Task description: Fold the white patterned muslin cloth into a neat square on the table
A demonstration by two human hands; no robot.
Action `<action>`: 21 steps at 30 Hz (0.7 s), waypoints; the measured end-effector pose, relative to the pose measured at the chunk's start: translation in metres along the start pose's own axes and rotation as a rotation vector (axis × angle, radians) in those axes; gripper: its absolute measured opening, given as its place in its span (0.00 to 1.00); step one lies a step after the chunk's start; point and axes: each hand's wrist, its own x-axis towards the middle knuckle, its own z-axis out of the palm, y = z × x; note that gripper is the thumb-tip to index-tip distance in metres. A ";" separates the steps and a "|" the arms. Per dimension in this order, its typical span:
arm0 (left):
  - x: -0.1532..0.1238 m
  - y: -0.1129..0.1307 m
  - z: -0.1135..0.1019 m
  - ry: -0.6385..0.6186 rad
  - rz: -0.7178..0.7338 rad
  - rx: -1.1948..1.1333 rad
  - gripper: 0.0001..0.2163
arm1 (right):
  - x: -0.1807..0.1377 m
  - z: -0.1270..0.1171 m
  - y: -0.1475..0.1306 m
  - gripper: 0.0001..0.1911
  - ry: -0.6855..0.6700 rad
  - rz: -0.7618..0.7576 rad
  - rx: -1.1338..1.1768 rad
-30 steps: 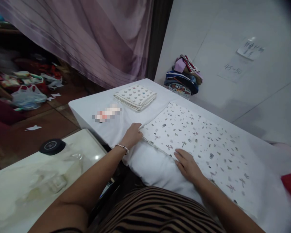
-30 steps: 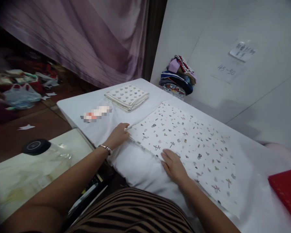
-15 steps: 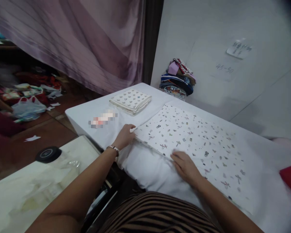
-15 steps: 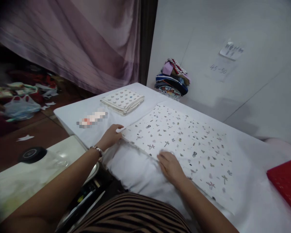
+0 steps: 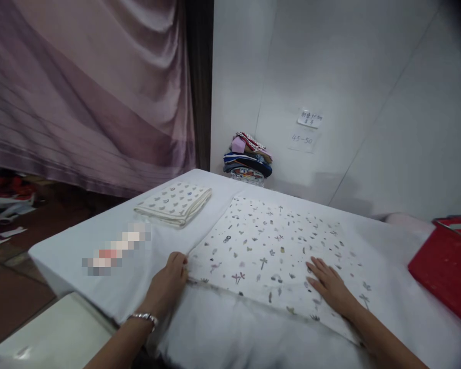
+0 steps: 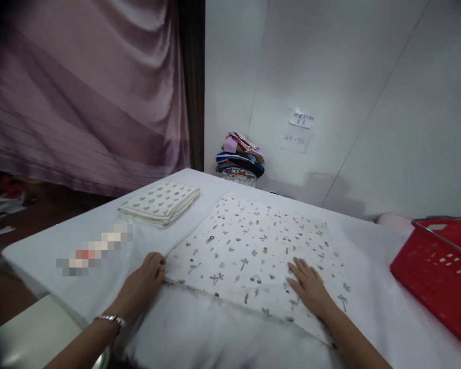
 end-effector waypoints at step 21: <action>0.001 -0.035 0.027 0.216 -0.008 -0.511 0.08 | 0.299 -0.008 -0.195 0.33 -0.163 -0.191 0.082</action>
